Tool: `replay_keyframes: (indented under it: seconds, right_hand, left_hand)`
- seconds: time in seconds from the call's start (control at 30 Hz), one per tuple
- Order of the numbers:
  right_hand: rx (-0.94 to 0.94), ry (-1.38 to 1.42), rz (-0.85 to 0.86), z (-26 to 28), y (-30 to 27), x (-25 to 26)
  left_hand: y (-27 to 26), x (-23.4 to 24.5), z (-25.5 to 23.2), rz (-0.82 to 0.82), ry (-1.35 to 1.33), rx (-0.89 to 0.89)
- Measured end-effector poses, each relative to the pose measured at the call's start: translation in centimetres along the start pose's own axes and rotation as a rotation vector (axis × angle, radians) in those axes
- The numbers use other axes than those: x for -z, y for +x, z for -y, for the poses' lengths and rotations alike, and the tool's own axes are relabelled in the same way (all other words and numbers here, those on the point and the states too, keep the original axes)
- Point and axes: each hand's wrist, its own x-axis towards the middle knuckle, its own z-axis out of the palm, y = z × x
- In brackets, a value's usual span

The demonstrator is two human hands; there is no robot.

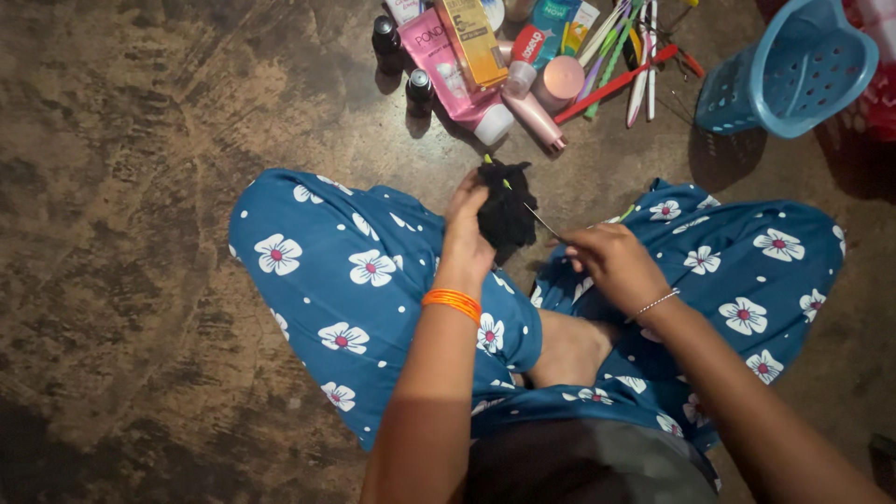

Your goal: The person cleans a small blue plastic basket using a black cloth, wiping the inside and outside surfaces. They then sit on the floor and use various tools, including a green crochet hook and a red tool, to scrape and clean the black cloth itself.

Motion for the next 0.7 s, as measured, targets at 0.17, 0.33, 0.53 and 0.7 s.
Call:
replay_keyframes:
  seconds: [0.17, 0.33, 0.53, 0.7]
  right_hand:
    - [0.014, -0.002, 0.026, 0.6, 0.4, -0.3]
    - [-0.069, 0.052, 0.052, 0.8, -0.1, -0.5]
    - [0.043, -0.008, 0.031, 1.1, -0.4, -0.2]
    - [0.076, -0.060, -0.021, 0.9, -0.1, -0.1]
  left_hand:
    - [1.2, 1.4, 0.9, -0.012, 0.059, 0.065]
    - [2.5, 2.5, 1.0, -0.130, 0.070, -0.014]
    - [2.2, 2.3, 0.4, -0.065, -0.048, -0.009]
    - [1.2, 1.8, 0.6, -0.071, 0.000, 0.158]
